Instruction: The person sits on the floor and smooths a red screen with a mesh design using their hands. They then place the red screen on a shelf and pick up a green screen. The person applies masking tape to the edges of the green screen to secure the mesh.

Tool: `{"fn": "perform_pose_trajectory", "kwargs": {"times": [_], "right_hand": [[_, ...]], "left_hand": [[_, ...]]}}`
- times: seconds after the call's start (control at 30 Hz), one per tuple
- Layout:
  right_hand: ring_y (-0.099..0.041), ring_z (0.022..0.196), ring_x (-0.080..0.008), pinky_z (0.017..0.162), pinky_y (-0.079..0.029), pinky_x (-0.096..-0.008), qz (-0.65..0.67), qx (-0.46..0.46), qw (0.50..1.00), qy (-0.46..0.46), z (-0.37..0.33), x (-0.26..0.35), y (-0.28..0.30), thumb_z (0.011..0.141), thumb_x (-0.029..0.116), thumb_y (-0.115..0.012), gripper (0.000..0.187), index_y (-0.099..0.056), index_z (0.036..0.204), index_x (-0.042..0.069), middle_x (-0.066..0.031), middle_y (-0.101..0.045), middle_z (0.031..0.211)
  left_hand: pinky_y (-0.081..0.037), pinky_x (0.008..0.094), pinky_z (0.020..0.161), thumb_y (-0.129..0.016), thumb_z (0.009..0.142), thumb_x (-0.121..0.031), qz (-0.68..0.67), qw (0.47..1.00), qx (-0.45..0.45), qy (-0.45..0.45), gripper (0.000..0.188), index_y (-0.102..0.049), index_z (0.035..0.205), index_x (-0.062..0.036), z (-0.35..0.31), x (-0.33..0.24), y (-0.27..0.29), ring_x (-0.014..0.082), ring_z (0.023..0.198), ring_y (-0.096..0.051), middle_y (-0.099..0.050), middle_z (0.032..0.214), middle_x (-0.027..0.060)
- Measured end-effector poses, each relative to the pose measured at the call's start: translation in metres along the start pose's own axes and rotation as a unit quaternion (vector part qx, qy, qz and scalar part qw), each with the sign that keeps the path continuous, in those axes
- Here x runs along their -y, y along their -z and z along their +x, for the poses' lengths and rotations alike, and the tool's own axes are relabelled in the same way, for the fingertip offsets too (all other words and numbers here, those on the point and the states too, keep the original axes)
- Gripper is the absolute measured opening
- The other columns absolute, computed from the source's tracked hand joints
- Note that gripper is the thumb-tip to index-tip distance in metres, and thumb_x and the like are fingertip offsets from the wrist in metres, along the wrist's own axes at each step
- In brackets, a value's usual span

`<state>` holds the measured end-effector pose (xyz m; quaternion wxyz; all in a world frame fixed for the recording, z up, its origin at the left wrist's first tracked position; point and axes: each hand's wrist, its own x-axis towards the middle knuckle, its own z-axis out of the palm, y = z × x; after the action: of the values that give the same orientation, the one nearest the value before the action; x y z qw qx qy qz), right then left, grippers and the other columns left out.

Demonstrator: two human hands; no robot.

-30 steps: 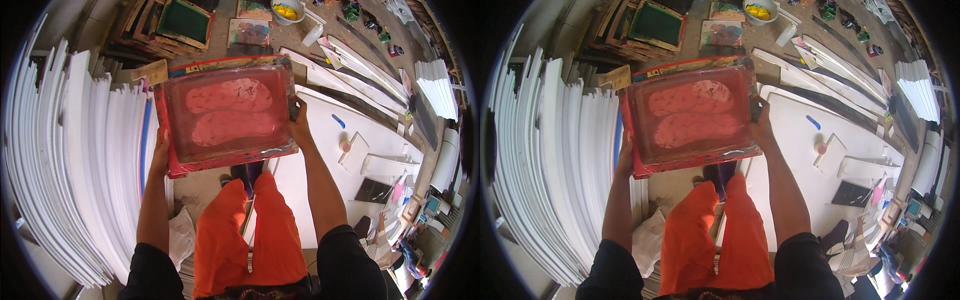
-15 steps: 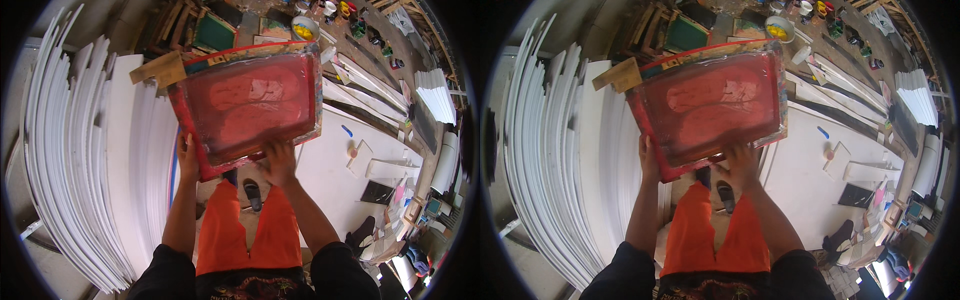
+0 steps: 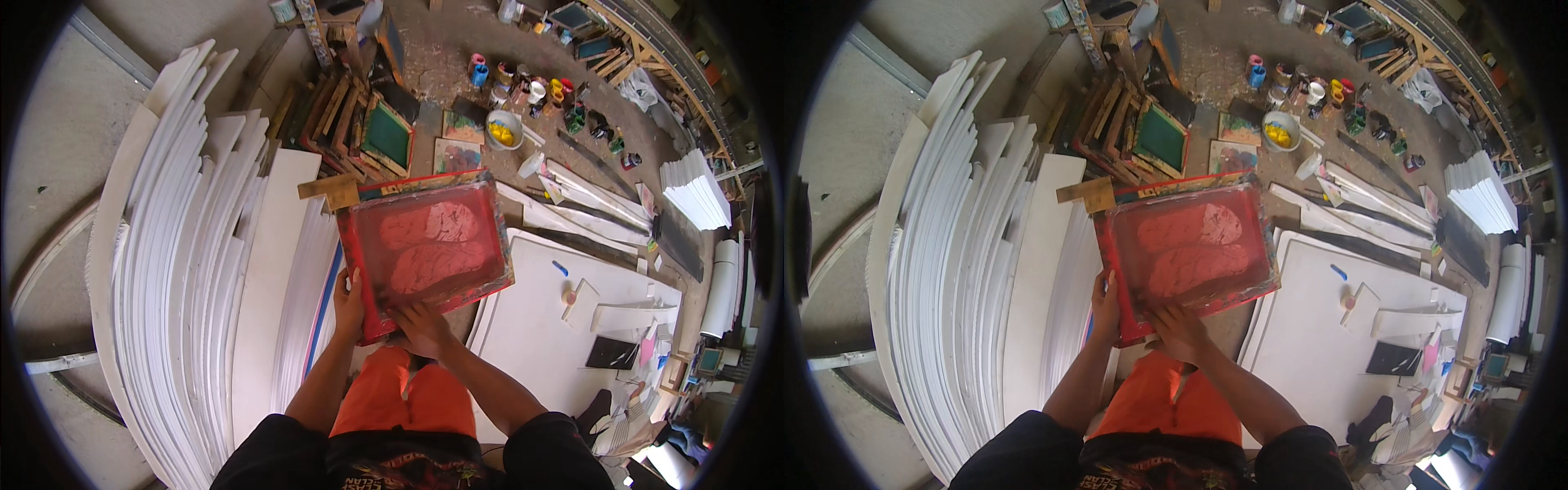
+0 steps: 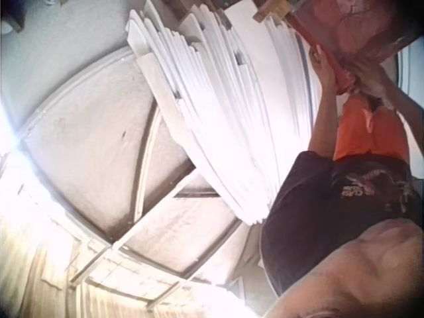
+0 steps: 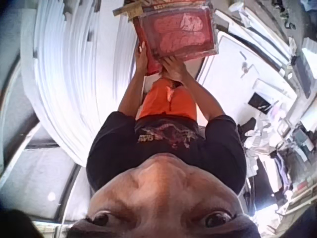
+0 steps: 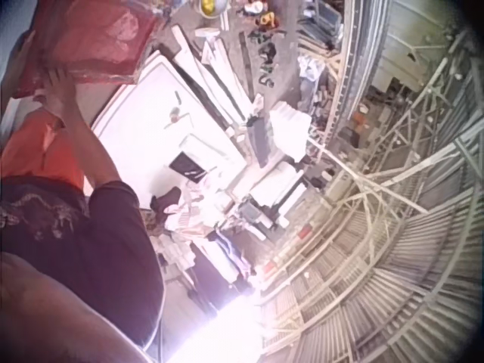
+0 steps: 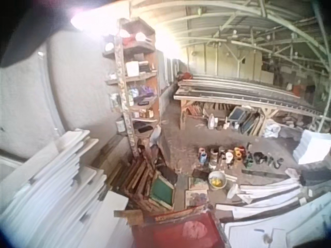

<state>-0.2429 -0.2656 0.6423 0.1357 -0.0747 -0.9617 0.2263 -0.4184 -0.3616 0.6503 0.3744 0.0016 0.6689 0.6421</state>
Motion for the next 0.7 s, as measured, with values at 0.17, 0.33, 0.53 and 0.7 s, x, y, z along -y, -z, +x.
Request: {"fn": "perform_pose_trajectory", "kwargs": {"times": [0.17, 0.33, 0.53, 0.7], "right_hand": [[-0.063, 0.107, -0.0269, 0.097, -0.051, -0.0429, -0.006, -0.006, 1.000, -0.006, -0.010, -0.022, 0.003, 0.073, 0.035, -0.082, 0.051, -0.070, 0.115, 0.010, -0.0061, -0.067, 0.110], [-0.064, 0.102, -0.0293, 0.091, -0.051, -0.0443, -0.028, 0.011, 0.996, -0.085, -0.003, -0.018, 0.035, 0.070, 0.026, -0.081, 0.040, -0.069, 0.105, 0.009, -0.0073, -0.065, 0.099], [-0.062, 0.105, -0.0280, 0.093, -0.050, -0.0449, -0.027, 0.009, 0.996, -0.089, 0.009, 0.009, 0.042, 0.073, 0.027, -0.079, 0.029, -0.071, 0.097, 0.011, -0.0053, -0.066, 0.104], [-0.060, 0.110, -0.0280, 0.096, -0.050, -0.0439, -0.003, 0.025, 0.997, -0.067, 0.026, 0.025, 0.052, 0.073, 0.023, -0.080, 0.035, -0.072, 0.105, 0.010, -0.0049, -0.066, 0.114]], "left_hand": [[-0.054, 0.0296, 0.089, -0.059, 0.109, -0.041, -0.069, 0.998, -0.006, 0.008, 0.048, -0.053, 0.139, -0.0032, 0.005, -0.004, 0.015, 0.0130, 0.105, -0.063, -0.064, 0.122, 0.0079], [-0.053, 0.0293, 0.092, -0.059, 0.109, -0.043, -0.075, 0.997, 0.012, 0.001, 0.049, -0.054, 0.137, -0.0036, 0.012, -0.005, 0.009, 0.0126, 0.106, -0.062, -0.064, 0.123, 0.0073], [-0.052, 0.0295, 0.093, -0.058, 0.109, -0.044, -0.055, 0.997, 0.046, 0.002, 0.052, -0.053, 0.141, -0.0032, 0.005, -0.025, -0.004, 0.0134, 0.108, -0.061, -0.063, 0.125, 0.0071], [-0.053, 0.0289, 0.092, -0.058, 0.109, -0.043, -0.058, 0.996, 0.065, 0.005, 0.051, -0.054, 0.141, -0.0042, 0.003, -0.042, -0.003, 0.0132, 0.108, -0.061, -0.063, 0.126, 0.0053]]}}
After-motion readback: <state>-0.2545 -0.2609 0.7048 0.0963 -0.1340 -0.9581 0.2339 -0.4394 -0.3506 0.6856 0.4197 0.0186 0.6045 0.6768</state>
